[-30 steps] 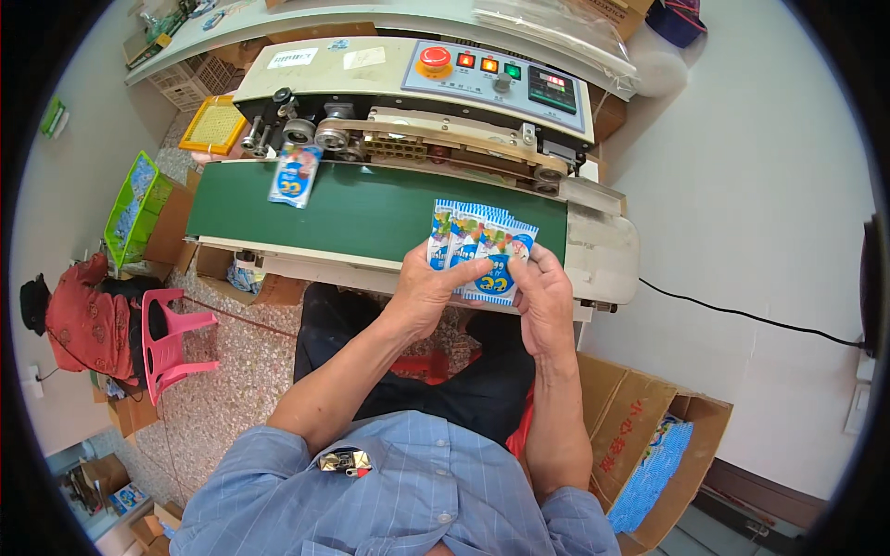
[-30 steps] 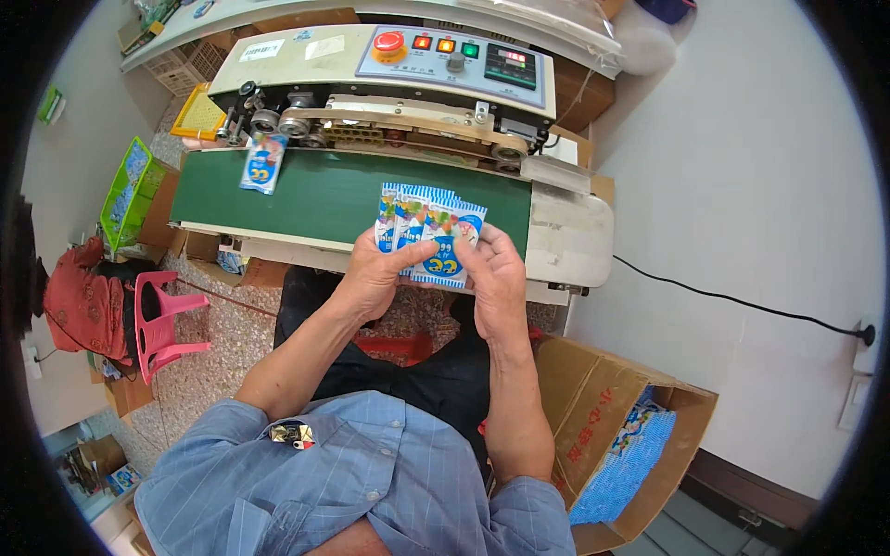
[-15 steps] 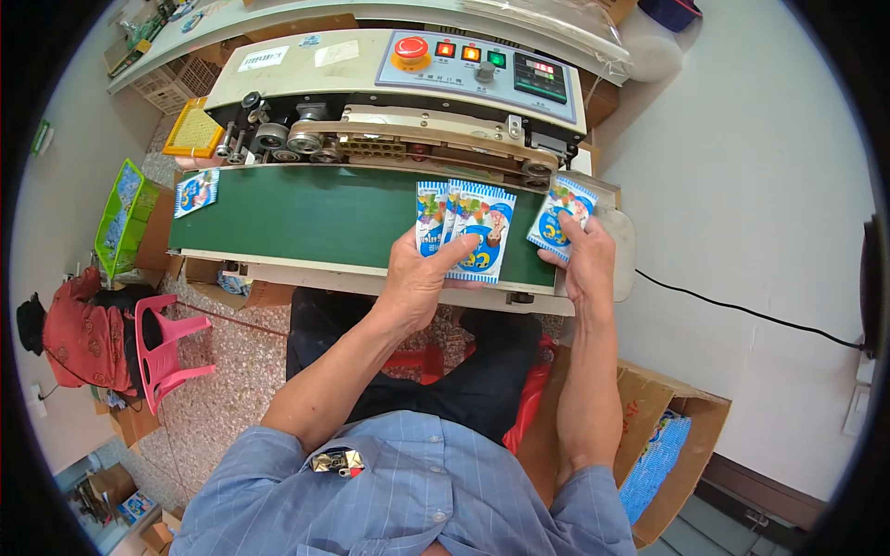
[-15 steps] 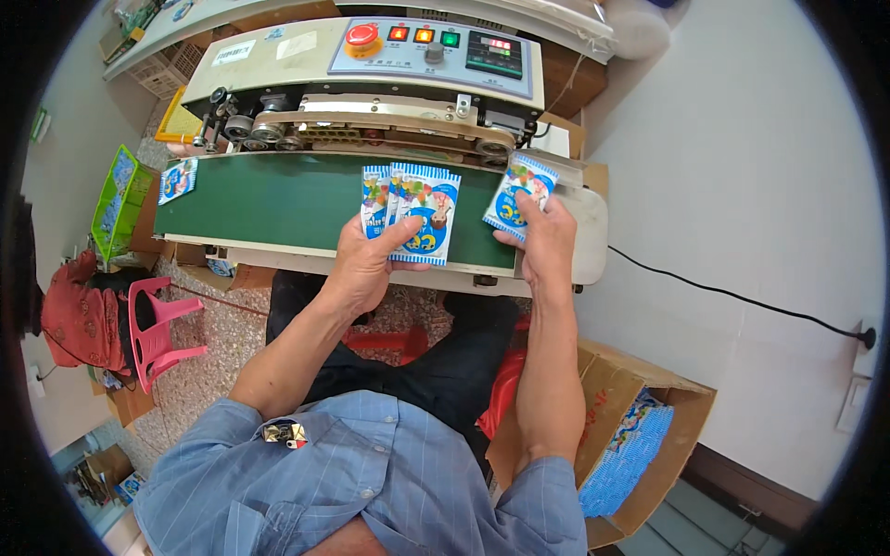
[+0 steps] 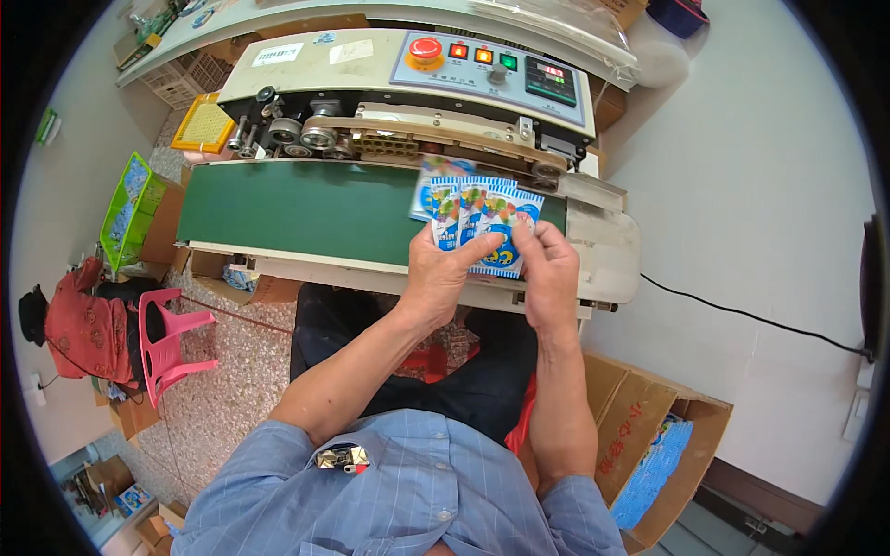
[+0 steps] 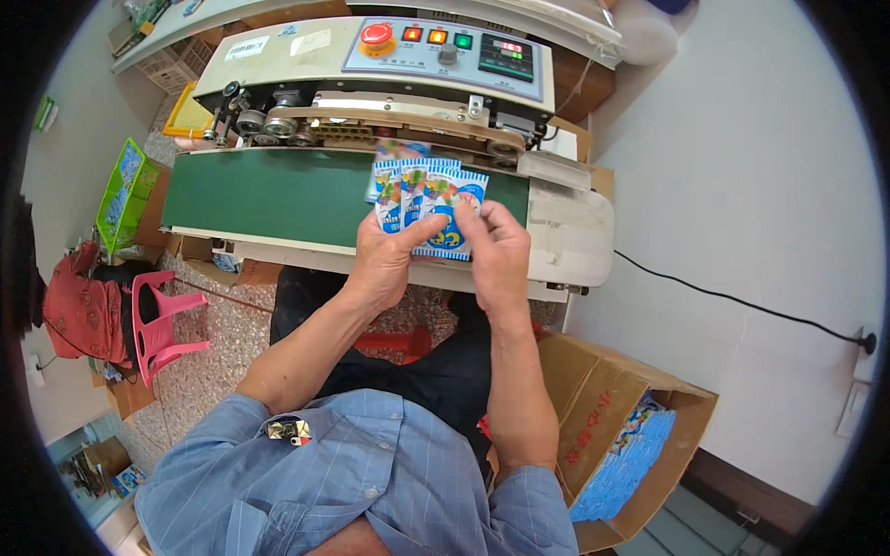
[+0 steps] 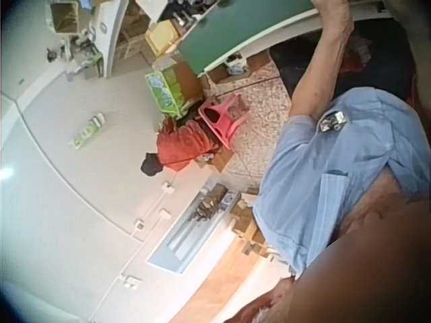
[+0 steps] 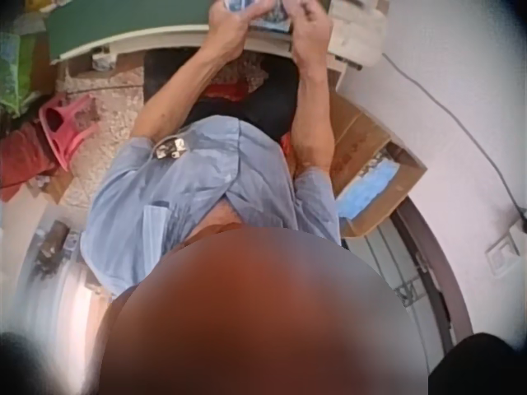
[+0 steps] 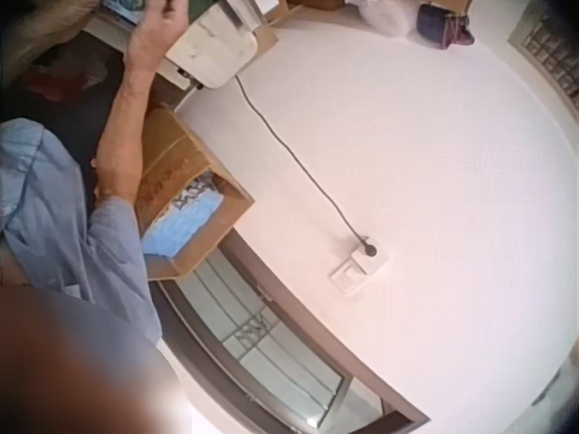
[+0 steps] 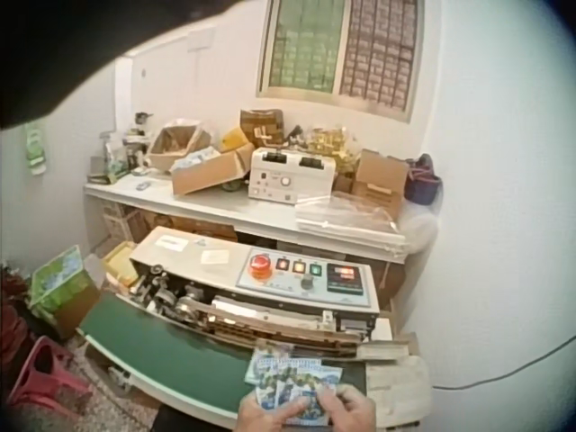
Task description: Placing small plastic packets onto a conveyor belt of a heat-sealing machine to seal them.
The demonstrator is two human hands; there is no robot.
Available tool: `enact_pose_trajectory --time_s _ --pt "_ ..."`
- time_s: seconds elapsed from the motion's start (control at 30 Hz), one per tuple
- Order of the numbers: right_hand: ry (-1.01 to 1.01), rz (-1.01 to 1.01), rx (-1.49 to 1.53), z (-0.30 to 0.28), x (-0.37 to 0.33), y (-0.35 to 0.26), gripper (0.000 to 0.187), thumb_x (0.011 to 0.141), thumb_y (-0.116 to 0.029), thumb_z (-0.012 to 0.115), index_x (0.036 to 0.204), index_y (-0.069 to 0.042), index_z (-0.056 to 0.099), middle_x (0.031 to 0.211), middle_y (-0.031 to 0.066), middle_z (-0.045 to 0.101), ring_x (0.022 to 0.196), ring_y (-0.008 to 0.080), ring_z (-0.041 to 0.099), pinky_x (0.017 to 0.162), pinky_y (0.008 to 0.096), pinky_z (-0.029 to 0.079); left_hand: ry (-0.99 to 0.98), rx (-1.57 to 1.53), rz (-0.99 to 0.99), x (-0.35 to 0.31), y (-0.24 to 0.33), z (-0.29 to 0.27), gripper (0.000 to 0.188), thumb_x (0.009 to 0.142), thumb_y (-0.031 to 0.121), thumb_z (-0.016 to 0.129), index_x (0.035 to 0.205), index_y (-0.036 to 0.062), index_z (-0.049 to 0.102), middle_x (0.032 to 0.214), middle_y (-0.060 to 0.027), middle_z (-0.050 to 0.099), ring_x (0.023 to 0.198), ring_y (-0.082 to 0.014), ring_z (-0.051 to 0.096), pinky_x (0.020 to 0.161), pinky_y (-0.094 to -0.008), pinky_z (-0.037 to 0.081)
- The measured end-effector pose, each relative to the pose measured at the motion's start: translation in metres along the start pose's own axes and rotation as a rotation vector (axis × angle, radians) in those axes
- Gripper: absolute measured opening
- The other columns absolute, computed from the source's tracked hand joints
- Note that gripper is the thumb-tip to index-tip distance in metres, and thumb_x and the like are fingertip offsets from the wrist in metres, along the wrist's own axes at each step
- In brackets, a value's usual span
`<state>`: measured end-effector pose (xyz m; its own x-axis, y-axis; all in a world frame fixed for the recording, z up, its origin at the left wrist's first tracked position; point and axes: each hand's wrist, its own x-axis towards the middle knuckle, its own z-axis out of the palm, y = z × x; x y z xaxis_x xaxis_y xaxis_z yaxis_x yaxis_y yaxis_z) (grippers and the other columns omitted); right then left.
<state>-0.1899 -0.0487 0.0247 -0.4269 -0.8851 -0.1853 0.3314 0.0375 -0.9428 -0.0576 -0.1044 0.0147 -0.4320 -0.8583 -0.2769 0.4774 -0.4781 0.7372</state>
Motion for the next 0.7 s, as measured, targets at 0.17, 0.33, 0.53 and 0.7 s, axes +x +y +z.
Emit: enact_pose_trajectory --time_s 0.17,0.33,0.53,0.7 --pt "0.077 -0.098 0.051 -0.006 -0.009 0.008 0.015 0.098 -0.014 0.063 0.106 -0.001 0.063 0.096 0.0038 0.069 0.081 0.0085 0.067 0.073 0.0251 0.057 0.014 -0.015 -0.060 -0.008 0.004 0.009 0.037 0.085 0.011 0.078 0.116 0.0023 0.060 0.105 -0.0064 0.070 0.088 -0.0140 0.069 0.064 -0.0301 0.061" --pt "0.238 -0.056 0.032 -0.024 -0.009 -0.007 0.022 0.102 -0.021 0.056 0.111 -0.002 0.059 0.094 0.0064 0.070 0.073 0.0118 0.069 0.052 0.0263 0.060 0.007 0.039 -0.132 -0.010 0.010 0.003 0.035 0.088 0.013 0.074 0.117 0.0022 0.059 0.105 -0.0068 0.069 0.087 -0.0140 0.069 0.061 -0.0284 0.062" --pt "0.307 -0.016 -0.130 -0.056 0.025 -0.012 0.023 0.100 -0.022 0.058 0.105 0.000 0.060 0.092 0.0067 0.069 0.072 0.0117 0.069 0.053 0.0261 0.060 0.005 0.078 -0.153 -0.008 0.016 -0.005 0.035 0.089 0.015 0.073 0.118 0.0014 0.059 0.107 -0.0083 0.068 0.087 -0.0155 0.070 0.060 -0.0291 0.063" --pt "0.255 0.076 -0.210 -0.044 0.051 -0.010 0.026 0.099 -0.024 0.060 0.102 0.002 0.062 0.091 0.0079 0.068 0.070 0.0126 0.068 0.053 0.0277 0.060 0.053 0.097 -0.122 -0.005 0.020 -0.004 0.037 0.087 0.014 0.075 0.118 0.0007 0.059 0.106 -0.0086 0.069 0.087 -0.0156 0.070 0.060 -0.0289 0.063"
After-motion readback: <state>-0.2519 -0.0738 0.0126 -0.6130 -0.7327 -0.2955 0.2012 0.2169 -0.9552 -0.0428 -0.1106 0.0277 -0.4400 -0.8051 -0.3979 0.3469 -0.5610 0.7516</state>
